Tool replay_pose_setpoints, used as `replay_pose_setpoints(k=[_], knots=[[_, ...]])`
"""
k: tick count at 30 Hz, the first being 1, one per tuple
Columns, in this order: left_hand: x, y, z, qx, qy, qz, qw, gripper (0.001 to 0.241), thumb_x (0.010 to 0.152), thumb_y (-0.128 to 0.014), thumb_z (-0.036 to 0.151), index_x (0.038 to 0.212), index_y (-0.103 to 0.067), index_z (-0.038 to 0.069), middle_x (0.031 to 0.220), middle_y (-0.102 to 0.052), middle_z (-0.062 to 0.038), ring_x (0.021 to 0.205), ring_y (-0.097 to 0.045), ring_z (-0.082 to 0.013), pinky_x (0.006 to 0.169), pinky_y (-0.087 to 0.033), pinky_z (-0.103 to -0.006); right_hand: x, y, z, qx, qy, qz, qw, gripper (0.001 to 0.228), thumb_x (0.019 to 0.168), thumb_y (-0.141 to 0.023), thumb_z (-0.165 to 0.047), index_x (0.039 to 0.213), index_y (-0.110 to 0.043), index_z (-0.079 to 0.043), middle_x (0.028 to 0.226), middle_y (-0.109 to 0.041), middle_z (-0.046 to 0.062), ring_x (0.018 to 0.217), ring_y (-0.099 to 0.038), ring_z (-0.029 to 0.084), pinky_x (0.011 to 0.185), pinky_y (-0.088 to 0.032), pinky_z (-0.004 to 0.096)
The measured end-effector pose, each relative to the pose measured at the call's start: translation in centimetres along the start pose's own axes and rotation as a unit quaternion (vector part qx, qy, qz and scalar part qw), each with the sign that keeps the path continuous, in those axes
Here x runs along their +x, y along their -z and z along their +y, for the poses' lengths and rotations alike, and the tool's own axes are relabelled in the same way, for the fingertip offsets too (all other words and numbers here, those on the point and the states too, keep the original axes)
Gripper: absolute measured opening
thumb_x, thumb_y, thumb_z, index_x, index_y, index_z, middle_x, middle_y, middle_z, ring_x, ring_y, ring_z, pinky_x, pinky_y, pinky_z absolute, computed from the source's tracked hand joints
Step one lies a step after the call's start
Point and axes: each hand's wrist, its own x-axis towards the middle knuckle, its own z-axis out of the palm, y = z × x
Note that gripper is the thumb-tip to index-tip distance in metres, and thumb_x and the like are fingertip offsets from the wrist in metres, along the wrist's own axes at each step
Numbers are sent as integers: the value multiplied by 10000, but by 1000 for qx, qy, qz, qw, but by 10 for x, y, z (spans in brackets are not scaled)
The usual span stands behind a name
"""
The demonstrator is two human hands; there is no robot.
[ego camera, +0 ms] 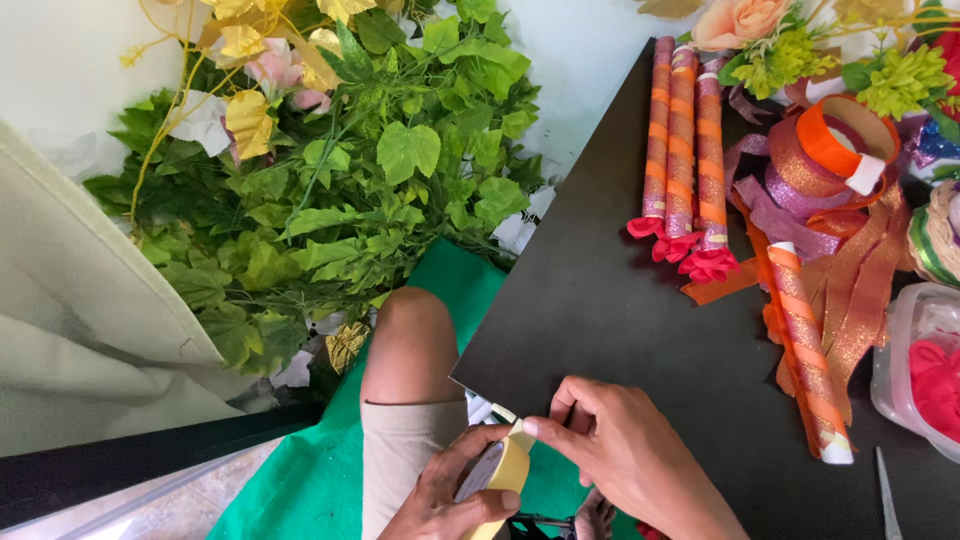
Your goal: The person wraps ribbon around a paper tube and uses scissors to cut small pieces of adhesive tape to secure it.
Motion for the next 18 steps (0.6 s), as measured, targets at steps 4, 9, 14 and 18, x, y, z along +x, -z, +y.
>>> replay_pose_setpoints(k=[4,9,14,18], knots=[[-2,0,4,5,5,-8,1000,664,772,-792,321,1411,-651,209,1192,-655,-8,1047,-604,-106,903,-457,-269,6,-1,2,-63,6,1,998,354,981,-747,-466,812,-658,-168,639,-716,-11,490,-707,146,520,-514,267],[-5,1,10,39,-36,-17,998,613,799,-764,328,1380,-614,203,1264,-639,19,1108,-580,-87,955,-440,-255,7,-2,-2,-86,-9,25,996,361,932,-781,-490,769,-652,-195,569,-722,-28,432,-671,112,544,-473,278],[-13,1,27,-36,51,-30,998,526,816,-778,263,1314,-663,140,904,-585,-3,818,-537,-102,717,-417,-267,1,2,-12,-75,-18,11,997,375,969,-780,-414,768,-608,-147,578,-687,8,433,-617,124,526,-451,288],[-23,7,26,-45,90,-47,994,501,854,-796,284,1311,-665,126,970,-626,-31,886,-573,-117,769,-425,-278,0,3,-9,-46,0,-4,999,392,991,-783,-365,760,-595,-109,608,-688,27,458,-630,139,550,-484,308]])
